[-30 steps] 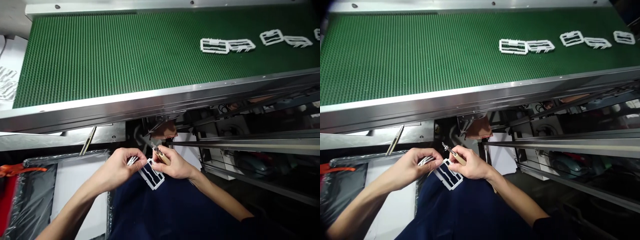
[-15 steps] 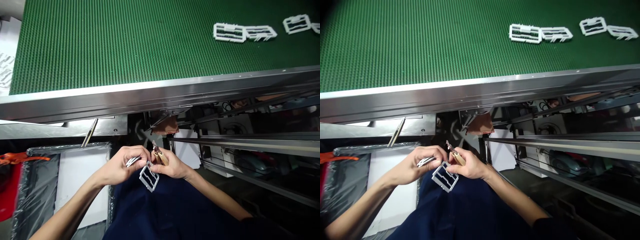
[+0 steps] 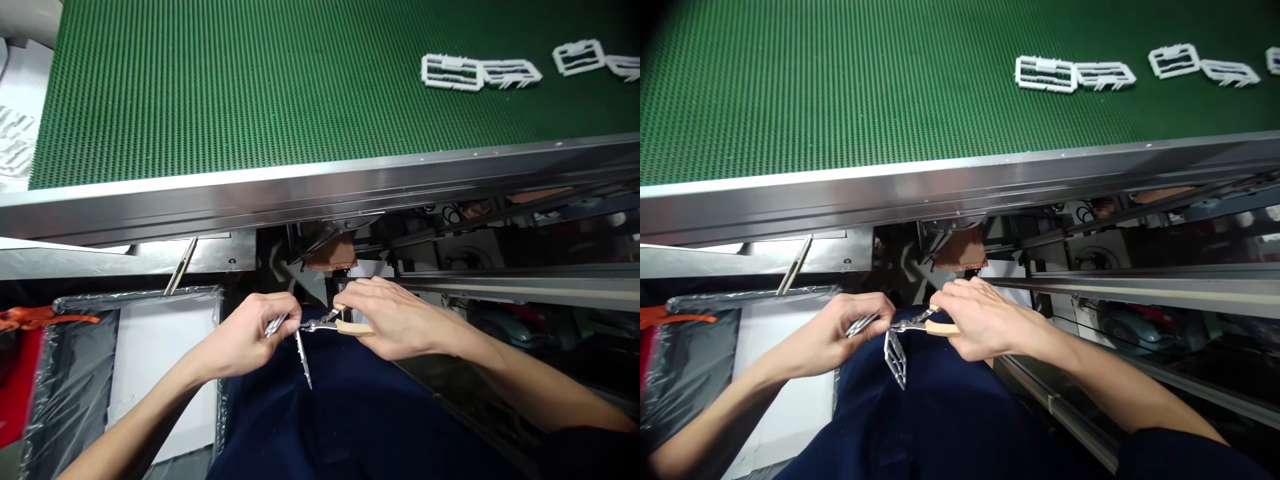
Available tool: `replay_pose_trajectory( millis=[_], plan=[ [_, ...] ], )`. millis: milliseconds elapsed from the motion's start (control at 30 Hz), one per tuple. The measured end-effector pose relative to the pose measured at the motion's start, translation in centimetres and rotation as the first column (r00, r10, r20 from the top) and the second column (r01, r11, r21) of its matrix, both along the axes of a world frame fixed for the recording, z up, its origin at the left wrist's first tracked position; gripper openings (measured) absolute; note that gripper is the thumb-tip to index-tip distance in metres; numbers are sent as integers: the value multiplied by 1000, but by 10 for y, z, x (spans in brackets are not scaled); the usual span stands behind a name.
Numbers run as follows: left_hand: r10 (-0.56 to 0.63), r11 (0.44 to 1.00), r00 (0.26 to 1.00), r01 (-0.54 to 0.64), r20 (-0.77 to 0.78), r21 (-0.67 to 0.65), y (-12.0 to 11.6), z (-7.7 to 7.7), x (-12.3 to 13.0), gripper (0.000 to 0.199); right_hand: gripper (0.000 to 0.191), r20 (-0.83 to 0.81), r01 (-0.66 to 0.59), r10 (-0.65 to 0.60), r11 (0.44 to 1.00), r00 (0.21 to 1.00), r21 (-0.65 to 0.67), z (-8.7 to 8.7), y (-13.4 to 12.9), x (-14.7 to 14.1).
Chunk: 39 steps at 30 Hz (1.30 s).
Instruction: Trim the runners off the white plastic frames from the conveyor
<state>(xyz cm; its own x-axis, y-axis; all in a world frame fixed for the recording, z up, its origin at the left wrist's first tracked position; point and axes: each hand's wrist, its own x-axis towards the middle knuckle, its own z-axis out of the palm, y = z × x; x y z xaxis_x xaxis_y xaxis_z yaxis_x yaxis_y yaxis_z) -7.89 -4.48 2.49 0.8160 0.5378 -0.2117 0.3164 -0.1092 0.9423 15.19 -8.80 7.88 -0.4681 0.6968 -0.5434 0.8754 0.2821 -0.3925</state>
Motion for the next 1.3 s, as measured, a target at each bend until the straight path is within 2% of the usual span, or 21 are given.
replay_pose_trajectory(
  millis=[133,300,467,633,700,800,867,967,1033,1067,1133,1233,1267,1300],
  plan=[
    [-19,1000,1000,19,-21,17,-2,2,0,16,15,44,-75,76,997,996,-17,5,8,-2],
    [-66,997,996,67,-53,25,-2,4,2,15,11,35,-161,160,987,986,23,10,14,-1],
    [-73,997,997,74,-40,21,-4,5,5,17,15,87,-253,249,967,965,37,18,24,-6],
    [-62,998,997,62,-40,-20,-6,-1,5,16,11,97,-296,295,955,950,-4,17,36,-9],
    [-25,997,999,22,-43,-67,-6,-7,4,15,6,48,-252,254,967,966,-37,12,37,-3],
    [63,987,998,-66,-25,-150,-8,-15,3,20,7,-70,-116,106,980,992,-159,2,33,9],
    [121,973,992,-115,18,-200,-11,-19,4,23,13,-146,16,-52,972,988,-234,-7,28,18],
    [184,940,981,-156,66,-303,-18,-25,7,20,19,-189,261,-316,928,930,-267,-23,16,27],
    [227,897,972,-188,54,-400,-23,-31,10,30,21,-187,378,-425,894,886,-241,-33,8,30],
    [261,856,964,-211,43,-472,-25,-34,11,32,21,-183,410,-450,886,874,-219,-37,4,31],
    [360,713,932,-247,40,-656,-27,-42,13,32,20,-177,435,-455,889,873,-142,-43,-3,31],
    [509,435,857,-175,81,-883,-26,-52,14,39,15,-190,401,-397,916,898,-20,-44,-9,28],
    [539,379,836,-133,102,-916,-25,-54,14,41,14,-192,378,-369,926,910,15,-42,-9,27],
    [560,346,820,-97,123,-933,-24,-55,13,43,13,-191,352,-337,935,922,47,-40,-9,25]
  ],
)
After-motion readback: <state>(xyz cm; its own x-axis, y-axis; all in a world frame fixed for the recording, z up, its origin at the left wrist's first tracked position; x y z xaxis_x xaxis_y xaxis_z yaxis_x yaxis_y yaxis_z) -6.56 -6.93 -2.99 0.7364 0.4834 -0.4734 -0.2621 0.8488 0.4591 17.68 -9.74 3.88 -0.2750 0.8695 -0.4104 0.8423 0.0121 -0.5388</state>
